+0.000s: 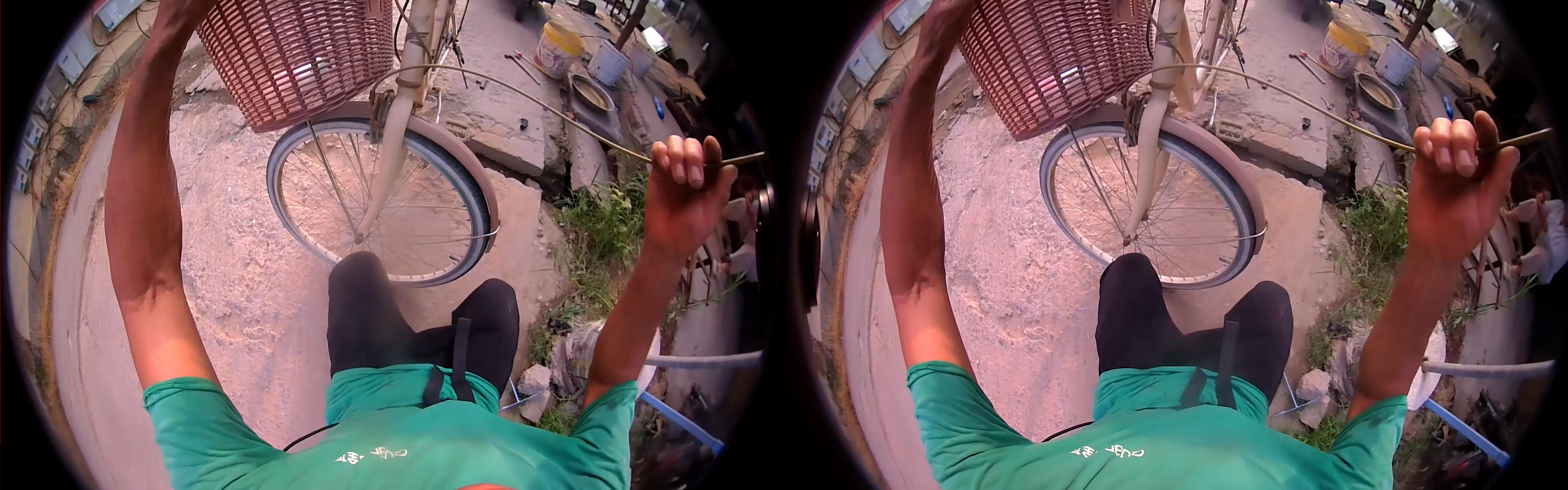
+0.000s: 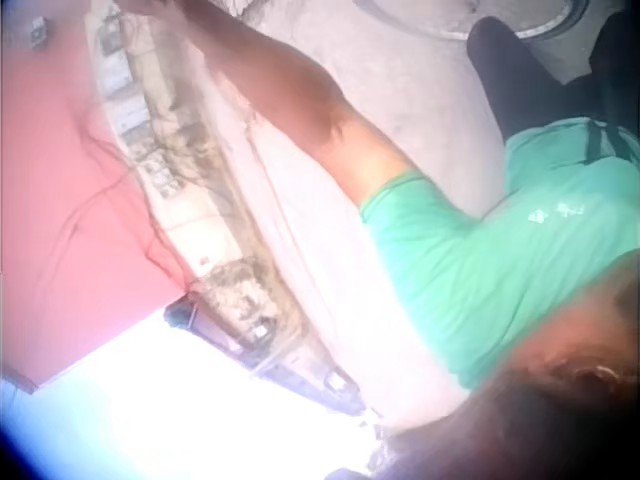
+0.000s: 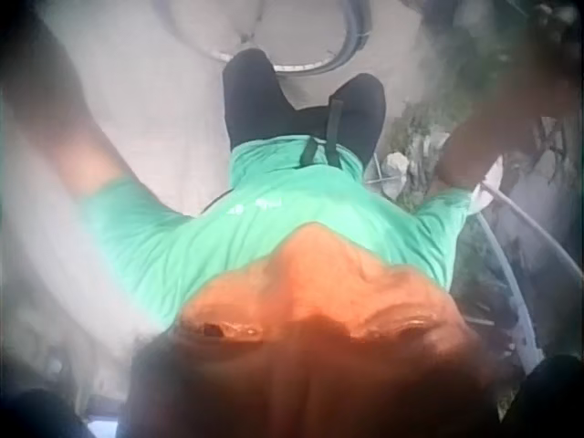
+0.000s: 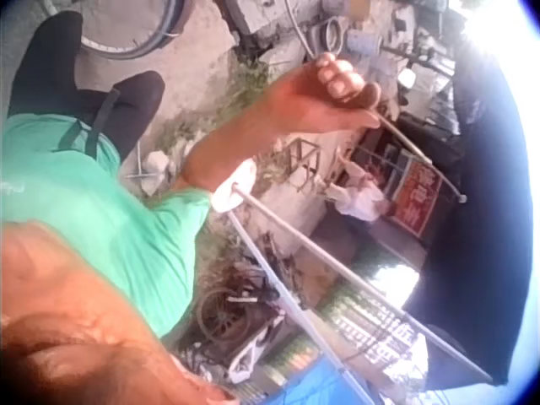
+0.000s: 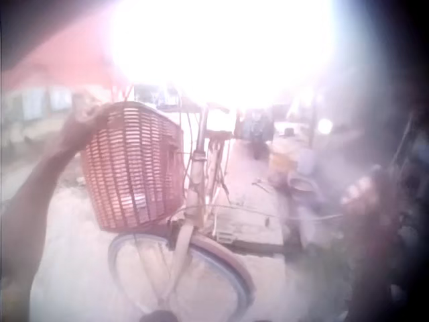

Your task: The person repairs a bicycle by using a tool to adjust the front fender and then handles a plastic component on the handlebar area by hand.

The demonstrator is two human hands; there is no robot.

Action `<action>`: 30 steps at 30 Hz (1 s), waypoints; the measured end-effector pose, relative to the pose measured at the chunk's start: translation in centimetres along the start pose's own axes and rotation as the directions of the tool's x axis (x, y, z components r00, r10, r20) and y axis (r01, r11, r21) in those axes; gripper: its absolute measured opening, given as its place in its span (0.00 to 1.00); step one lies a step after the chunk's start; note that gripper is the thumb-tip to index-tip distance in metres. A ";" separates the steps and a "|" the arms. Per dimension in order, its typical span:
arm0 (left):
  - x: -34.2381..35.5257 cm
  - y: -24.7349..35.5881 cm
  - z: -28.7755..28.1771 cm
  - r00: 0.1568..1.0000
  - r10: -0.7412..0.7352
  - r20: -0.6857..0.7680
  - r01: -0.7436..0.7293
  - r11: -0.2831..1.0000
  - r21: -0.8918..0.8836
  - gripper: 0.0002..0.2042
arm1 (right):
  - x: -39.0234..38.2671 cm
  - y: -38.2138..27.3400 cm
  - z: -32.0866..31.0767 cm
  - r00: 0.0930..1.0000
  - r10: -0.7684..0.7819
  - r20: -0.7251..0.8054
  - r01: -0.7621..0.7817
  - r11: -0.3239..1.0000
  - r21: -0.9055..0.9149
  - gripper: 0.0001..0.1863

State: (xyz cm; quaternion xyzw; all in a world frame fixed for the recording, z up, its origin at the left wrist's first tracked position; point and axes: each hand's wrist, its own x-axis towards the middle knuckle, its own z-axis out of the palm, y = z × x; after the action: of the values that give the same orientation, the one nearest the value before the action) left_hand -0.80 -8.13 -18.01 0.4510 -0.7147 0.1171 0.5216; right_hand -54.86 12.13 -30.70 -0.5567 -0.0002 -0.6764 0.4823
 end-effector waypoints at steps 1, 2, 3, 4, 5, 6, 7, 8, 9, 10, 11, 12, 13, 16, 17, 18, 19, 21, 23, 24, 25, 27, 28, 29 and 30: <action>-0.6 1.4 -0.1 0.996 -0.076 0.037 0.075 0.996 0.049 0.26 | 0.4 1.2 -0.3 0.994 -0.070 -0.081 0.058 0.988 -0.141 0.25; -1.7 3.7 1.4 0.986 -0.148 0.075 0.144 0.988 0.059 0.27 | 0.7 1.4 -0.4 0.975 -0.163 -0.152 0.107 0.941 -0.321 0.25; -2.0 4.4 0.8 0.986 -0.149 0.079 0.140 0.985 0.104 0.28 | 1.0 2.4 -0.1 0.975 -0.172 -0.142 0.098 0.903 -0.418 0.25; -1.8 4.7 0.2 0.988 -0.131 0.077 0.119 0.982 0.143 0.29 | 1.6 3.3 0.6 0.974 -0.182 -0.133 0.090 0.856 -0.509 0.25; -2.1 5.0 -0.1 0.990 -0.118 0.081 0.101 0.978 0.183 0.29 | 1.7 4.7 1.5 0.958 -0.168 -0.231 0.033 0.869 -0.494 0.23; -2.2 5.2 -0.5 0.991 -0.105 0.085 0.084 0.972 0.218 0.30 | 1.9 5.4 2.2 0.951 -0.107 -0.291 -0.073 0.835 -0.545 0.20; -2.2 5.5 -0.9 0.992 -0.095 0.080 0.073 0.968 0.241 0.31 | 2.1 6.0 3.1 0.957 -0.023 -0.289 -0.147 0.822 -0.550 0.19; -2.3 5.7 -0.9 0.993 -0.088 0.083 0.063 0.962 0.265 0.31 | 2.2 6.7 3.7 0.952 0.066 -0.298 -0.229 0.800 -0.555 0.17; -2.4 5.7 -0.9 0.993 -0.077 0.085 0.050 0.957 0.285 0.32 | 2.5 7.4 4.1 0.936 0.181 -0.301 -0.313 0.820 -0.480 0.16; -2.3 6.0 -0.5 0.994 -0.065 0.084 0.039 0.957 0.287 0.33 | 2.7 7.6 4.4 0.908 0.289 -0.302 -0.398 0.819 -0.412 0.15; -2.4 6.1 -0.8 0.995 -0.058 0.086 0.028 0.949 0.314 0.33 | 3.0 8.9 4.9 0.862 0.390 -0.324 -0.487 0.814 -0.316 0.15; -2.4 6.2 -1.0 0.995 -0.051 0.088 0.018 0.938 0.345 0.34 | 3.3 10.3 5.5 0.807 0.489 -0.332 -0.569 0.794 -0.215 0.15; -2.6 6.7 -1.1 0.996 -0.046 0.083 0.012 0.929 0.371 0.35 | 3.7 11.2 6.0 0.777 0.530 -0.340 -0.615 0.756 -0.226 0.16; -3.4 10.1 -0.8 0.996 -0.046 0.071 0.006 0.876 0.482 0.35 | 4.6 14.3 5.7 0.709 0.615 -0.345 -0.695 0.691 -0.198 0.14; -3.6 10.4 -0.7 0.998 -0.016 0.067 -0.018 0.879 0.476 0.36 | 5.0 15.4 5.8 0.679 0.636 -0.367 -0.724 0.664 -0.189 0.14; -3.4 10.1 -0.5 0.998 -0.005 0.064 -0.026 0.881 0.473 0.36 | 5.4 16.3 5.9 0.647 0.654 -0.391 -0.751 0.636 -0.179 0.14; -3.3 9.6 -0.3 0.998 0.028 0.053 -0.051 0.874 0.483 0.38 | 5.5 17.2 5.7 0.633 0.659 -0.407 -0.761 0.626 -0.171 0.14; -3.3 9.6 -0.5 0.998 0.006 0.067 -0.038 0.869 0.493 0.40 | 5.8 18.9 5.4 0.607 0.676 -0.417 -0.778 0.614 -0.137 0.15; -3.2 9.6 -0.8 0.997 -0.004 0.076 -0.035 0.866 0.499 0.40 | 5.9 20.2 5.6 0.592 0.682 -0.430 -0.784 0.611 -0.110 0.16; -3.2 9.6 -0.9 0.996 -0.014 0.084 -0.031 0.863 0.504 0.39 | 6.0 20.7 5.8 0.576 0.687 -0.443 -0.789 0.608 -0.084 0.17; -3.3 9.7 -0.7 0.996 -0.012 0.084 -0.032 0.865 0.501 0.39 | 6.1 21.0 6.0 0.570 0.693 -0.441 -0.786 0.616 -0.046 0.17; -3.5 9.6 -0.1 0.999 0.020 0.026 -0.031 0.857 0.514 0.37 | 6.6 21.9 6.2 0.579 0.673 -0.460 -0.768 0.640 -0.029 0.17; -3.5 9.5 0.1 0.999 0.022 0.027 -0.033 0.859 0.511 0.37 | 6.7 22.4 6.2 0.585 0.654 -0.480 -0.749 0.662 -0.011 0.17; -3.4 9.3 0.3 0.999 0.040 0.016 -0.042 0.858 0.513 0.37 | 6.6 22.9 6.1 0.584 0.652 -0.483 -0.749 0.663 -0.011 0.17; -3.3 9.2 0.6 0.998 0.058 0.004 -0.052 0.856 0.514 0.37 | 6.5 23.5 6.0 0.593 0.636 -0.494 -0.725 0.688 0.016 0.17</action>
State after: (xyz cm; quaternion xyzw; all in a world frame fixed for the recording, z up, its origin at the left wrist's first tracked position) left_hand -8.07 -1.52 -18.29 0.5525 -0.6671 0.3207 0.3831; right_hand -34.47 -1.50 -36.13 -0.3784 0.3915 -0.5476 0.6353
